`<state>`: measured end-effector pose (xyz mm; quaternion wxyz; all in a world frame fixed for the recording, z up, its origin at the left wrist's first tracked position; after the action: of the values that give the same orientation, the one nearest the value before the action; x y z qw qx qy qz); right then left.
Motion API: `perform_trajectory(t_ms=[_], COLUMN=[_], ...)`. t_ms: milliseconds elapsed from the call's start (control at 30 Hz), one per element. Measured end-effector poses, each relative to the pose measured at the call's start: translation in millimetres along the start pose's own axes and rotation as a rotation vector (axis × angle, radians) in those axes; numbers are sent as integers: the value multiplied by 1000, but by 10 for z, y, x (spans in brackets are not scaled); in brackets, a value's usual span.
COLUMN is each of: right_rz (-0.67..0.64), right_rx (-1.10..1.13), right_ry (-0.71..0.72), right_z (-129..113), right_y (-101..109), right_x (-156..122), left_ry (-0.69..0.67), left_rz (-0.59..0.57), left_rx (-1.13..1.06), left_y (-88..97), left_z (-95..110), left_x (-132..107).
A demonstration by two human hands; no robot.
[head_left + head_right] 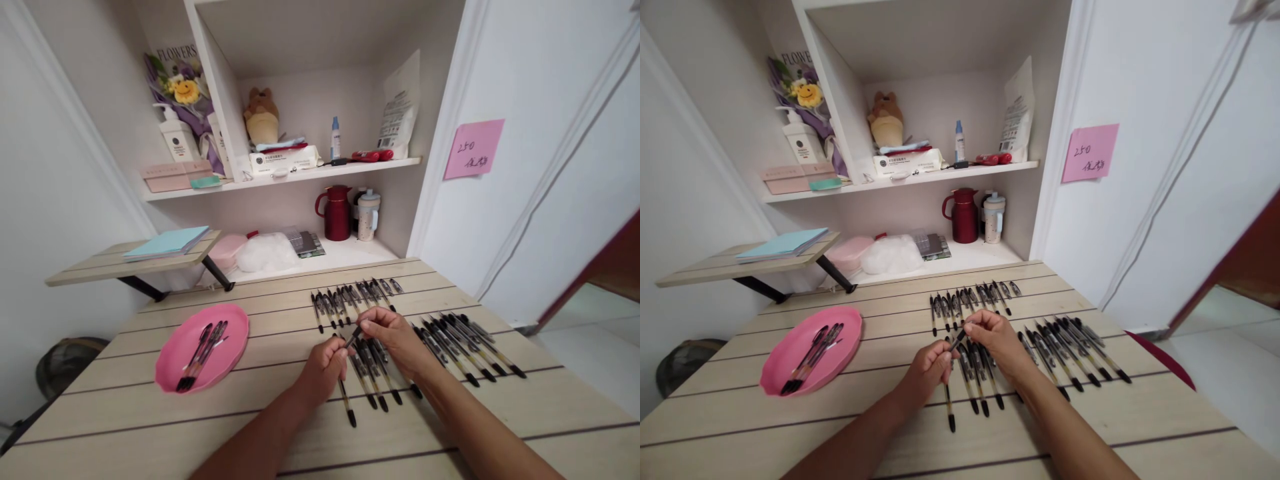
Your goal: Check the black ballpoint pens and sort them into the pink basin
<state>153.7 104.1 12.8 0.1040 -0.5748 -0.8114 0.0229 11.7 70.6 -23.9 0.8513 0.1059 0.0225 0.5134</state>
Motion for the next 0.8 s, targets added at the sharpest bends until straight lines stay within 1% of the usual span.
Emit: perform_trajectory(t_ms=[167,367,567,800], right_rz=[-42,29,-14,-27], right_rx=[60,-10,37,-60], right_ry=[-20,5,-32,1], right_z=[12,33,52,34], right_y=[-25,31,9,-33], right_x=[-3,12,12,10], left_ry=[1,-13,-2,-20], left_rz=[-1,0,5,14], left_rx=[0,5,-3,3], left_y=[3,12,19,24], left_z=[-3,18,17,10], left_x=[1,-1,4,13])
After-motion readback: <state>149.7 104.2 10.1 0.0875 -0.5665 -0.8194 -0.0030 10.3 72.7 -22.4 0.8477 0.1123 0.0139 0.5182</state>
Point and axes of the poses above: each hand's wrist, its own x-axis towards the middle knuckle, its own y-axis out of the back of the hand, z = x × y, the point moved 6 cm from there along x, towards the middle knuckle, and after that the axes turned 7 degrees about -z, right-handed, at the moved point
